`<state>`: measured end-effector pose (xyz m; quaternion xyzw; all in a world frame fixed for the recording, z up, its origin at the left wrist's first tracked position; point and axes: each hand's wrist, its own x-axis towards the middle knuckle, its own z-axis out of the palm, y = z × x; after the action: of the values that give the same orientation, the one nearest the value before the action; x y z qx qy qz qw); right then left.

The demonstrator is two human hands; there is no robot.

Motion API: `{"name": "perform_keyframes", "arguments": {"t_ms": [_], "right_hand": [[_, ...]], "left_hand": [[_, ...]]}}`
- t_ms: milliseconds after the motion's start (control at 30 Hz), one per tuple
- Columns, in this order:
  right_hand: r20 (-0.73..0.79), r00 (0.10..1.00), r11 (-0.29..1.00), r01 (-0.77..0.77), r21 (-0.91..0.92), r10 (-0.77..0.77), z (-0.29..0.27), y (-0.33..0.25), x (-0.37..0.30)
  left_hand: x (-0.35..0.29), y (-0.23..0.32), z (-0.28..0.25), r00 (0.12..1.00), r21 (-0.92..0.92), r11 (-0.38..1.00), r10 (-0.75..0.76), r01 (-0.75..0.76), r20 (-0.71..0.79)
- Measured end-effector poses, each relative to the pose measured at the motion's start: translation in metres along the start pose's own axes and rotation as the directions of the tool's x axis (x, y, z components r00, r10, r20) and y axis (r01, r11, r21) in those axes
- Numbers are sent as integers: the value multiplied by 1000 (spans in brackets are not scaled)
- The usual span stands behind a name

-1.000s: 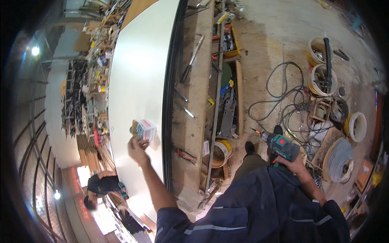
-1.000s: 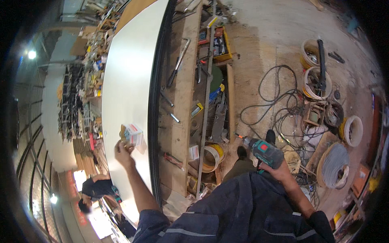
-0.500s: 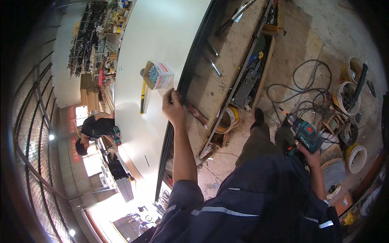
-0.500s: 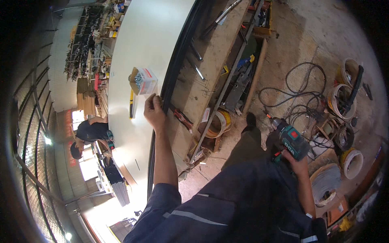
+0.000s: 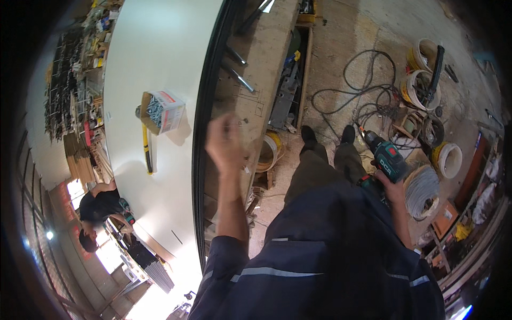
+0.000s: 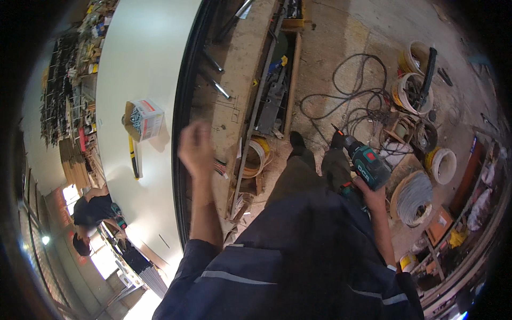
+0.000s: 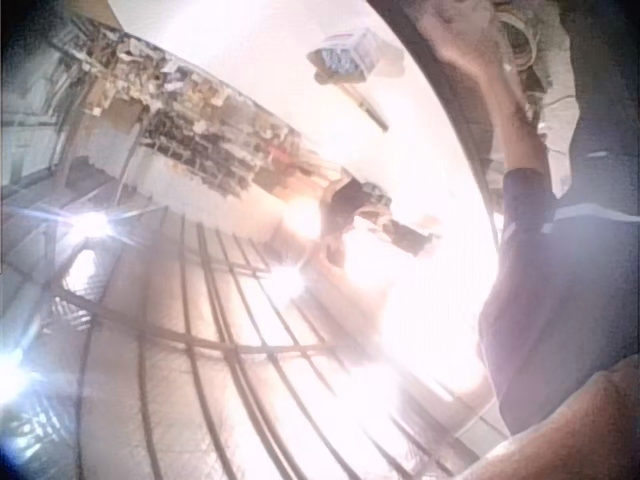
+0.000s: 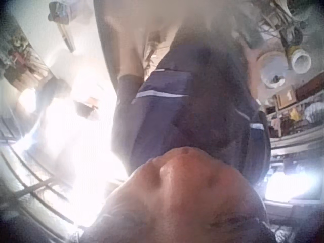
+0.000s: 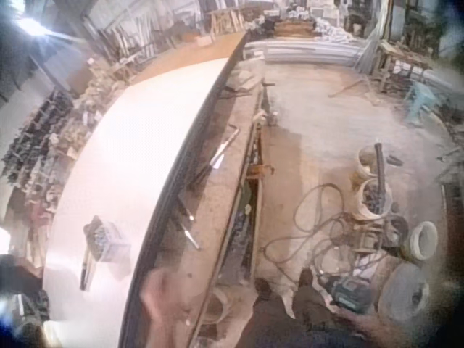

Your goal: The person uses a cordless drill to drive screws into the edge of a large white panel, securing a black trim strip. They then handle a long black cable, positioning it along the panel's edge. The person works at a workbench in a cluttered workshop.

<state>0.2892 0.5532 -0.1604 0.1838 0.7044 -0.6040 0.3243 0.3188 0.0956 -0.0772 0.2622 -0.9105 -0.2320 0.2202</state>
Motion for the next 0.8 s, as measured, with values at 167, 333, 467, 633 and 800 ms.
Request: {"name": "perform_keyframes", "arguments": {"t_ms": [167,333,467,633,800], "right_hand": [[-94,996,996,-5,-86,-4,24,-14,-8],[-111,994,998,27,58,-21,32,-9,-11],[-136,990,994,-33,105,47,35,-3,-13],[-114,993,997,-29,73,38,13,51,-5],[-118,990,992,-65,110,78,10,39,-4]], "left_hand": [[93,-48,-105,942,179,980,-20,84,-334],[160,-117,-137,989,233,970,-100,73,107],[177,-164,-134,952,110,978,-201,179,232],[173,-160,-121,975,125,969,-220,213,43],[160,-157,-123,963,262,950,-101,167,-250]]}}
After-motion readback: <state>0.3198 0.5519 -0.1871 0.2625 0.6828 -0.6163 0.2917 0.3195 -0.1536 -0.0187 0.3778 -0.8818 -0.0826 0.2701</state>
